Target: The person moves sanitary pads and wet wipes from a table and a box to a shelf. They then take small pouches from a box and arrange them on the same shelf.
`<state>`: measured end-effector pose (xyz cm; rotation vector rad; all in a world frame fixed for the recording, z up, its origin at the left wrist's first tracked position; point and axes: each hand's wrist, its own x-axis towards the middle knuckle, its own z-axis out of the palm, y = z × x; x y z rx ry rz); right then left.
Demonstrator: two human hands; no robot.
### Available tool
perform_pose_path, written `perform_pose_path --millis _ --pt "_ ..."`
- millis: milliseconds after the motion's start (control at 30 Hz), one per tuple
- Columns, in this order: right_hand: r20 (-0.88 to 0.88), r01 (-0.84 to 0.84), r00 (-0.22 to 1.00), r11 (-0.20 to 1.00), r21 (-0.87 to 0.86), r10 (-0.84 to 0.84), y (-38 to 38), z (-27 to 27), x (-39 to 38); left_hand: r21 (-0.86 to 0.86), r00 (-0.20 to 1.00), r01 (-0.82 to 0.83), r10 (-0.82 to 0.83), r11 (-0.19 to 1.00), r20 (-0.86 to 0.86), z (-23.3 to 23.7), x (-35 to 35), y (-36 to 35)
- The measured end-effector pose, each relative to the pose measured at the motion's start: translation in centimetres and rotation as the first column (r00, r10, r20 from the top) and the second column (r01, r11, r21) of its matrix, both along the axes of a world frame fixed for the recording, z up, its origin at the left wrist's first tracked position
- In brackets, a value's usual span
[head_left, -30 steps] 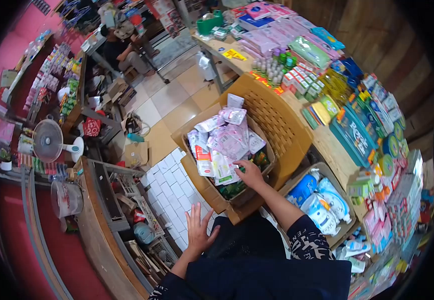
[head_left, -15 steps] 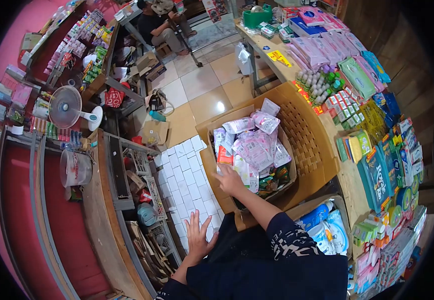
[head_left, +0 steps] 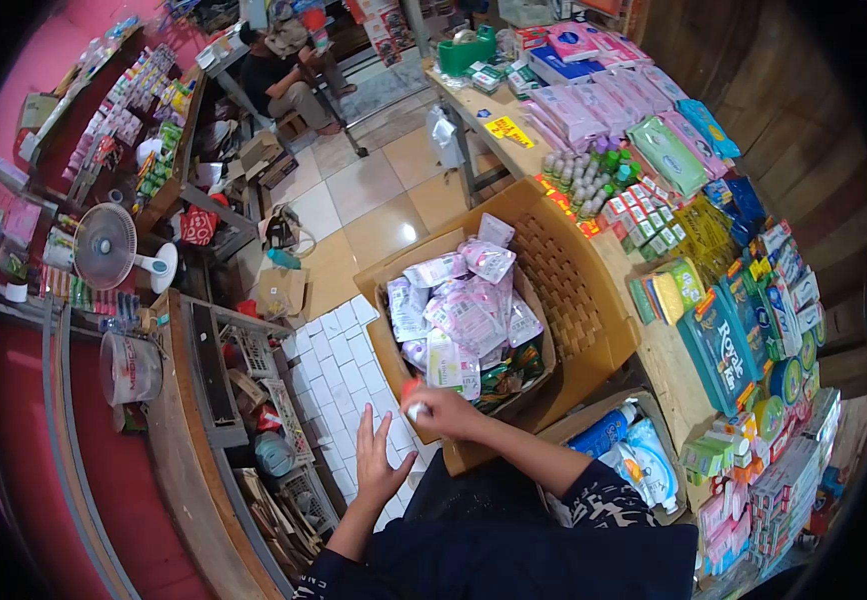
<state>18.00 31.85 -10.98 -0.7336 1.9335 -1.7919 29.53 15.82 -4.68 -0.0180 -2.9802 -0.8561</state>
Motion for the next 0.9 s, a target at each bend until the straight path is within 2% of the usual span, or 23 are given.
perform_pose_path --millis 33,100,133,200,233,300,333,367,400,433,467,567,667,767,900 --pt "-0.187 -0.1 0.978 0.995 -0.004 0.098 0.8 1.5 0.4 -0.044 0.998 0.034 -0.032 0.998 0.055 0.4 -0.6 0.2" --pt "-0.034 -0.362 0.931 0.931 0.039 0.364 2.4 4.7 1.0 -0.131 0.982 0.105 -0.082 0.986 0.17 1.1 -1.4 0.5" --pt "-0.04 -0.401 0.916 0.916 -0.031 0.399 2.2 4.2 1.9 -0.236 0.966 0.237 -0.202 0.942 0.164 1.3 -1.6 0.4" --pt "0.147 -0.456 0.874 0.886 -0.087 0.464 2.8 5.0 1.6 0.099 0.884 0.146 -0.175 0.984 0.434 -0.7 -0.1 -0.5" --pt "0.235 -0.482 0.835 0.868 -0.121 0.497 3.0 5.3 1.5 0.248 0.811 0.054 -0.187 0.967 0.554 -1.9 0.9 -1.0" --pt "0.458 -0.354 0.739 0.863 -0.359 0.494 3.6 2.7 -0.1 0.271 0.825 -0.041 -0.12 0.962 0.552 -3.6 2.7 -1.2" --pt "0.541 -0.256 0.749 0.92 -0.296 0.382 3.6 0.2 -1.1 0.285 0.829 -0.091 -0.086 0.954 0.553 -4.0 3.4 -1.1" --pt "0.384 -0.155 0.902 0.978 -0.14 0.198 3.9 -1.9 -2.1 0.27 0.816 -0.151 -0.034 0.951 0.578 -3.7 4.0 -0.8" --pt "0.297 -0.024 0.955 0.992 0.123 -0.014 3.7 -7.5 -3.2 0.253 0.801 -0.212 0.019 0.944 0.598 -3.2 4.5 -0.6" --pt "0.176 0.08 0.972 0.92 0.384 -0.157 4.5 -8.8 -4.1 0.233 0.784 -0.275 0.077 0.933 0.616 -2.8 4.9 -0.6" --pt "0.223 0.092 0.948 0.865 0.494 -0.228 5.2 -7.9 -4.7 0.277 0.817 -0.287 0.083 0.917 0.57 -3.4 5.7 -0.9" --pt "0.083 0.025 0.991 0.739 0.673 -0.109 4.3 -10.0 -5.3 0.295 0.841 -0.351 0.161 0.889 0.516 -2.7 6.8 -1.1" --pt "-0.114 0.128 0.992 0.601 0.789 -0.061 2.3 -8.9 -4.5 0.369 0.86 -0.408 0.215 0.835 0.464 -4.0 8.5 -1.2" --pt "-0.218 0.231 0.971 0.654 0.72 -0.103 2.2 -11.0 -3.8 0.438 0.89 -0.41 0.246 0.8 0.385 -2.5 9.1 -0.4" --pt "-0.052 0.126 0.989 0.598 0.791 -0.139 2.7 -12.3 -4.4 0.428 0.868 -0.452 0.276 0.783 0.413 -2.0 10.2 -0.2"
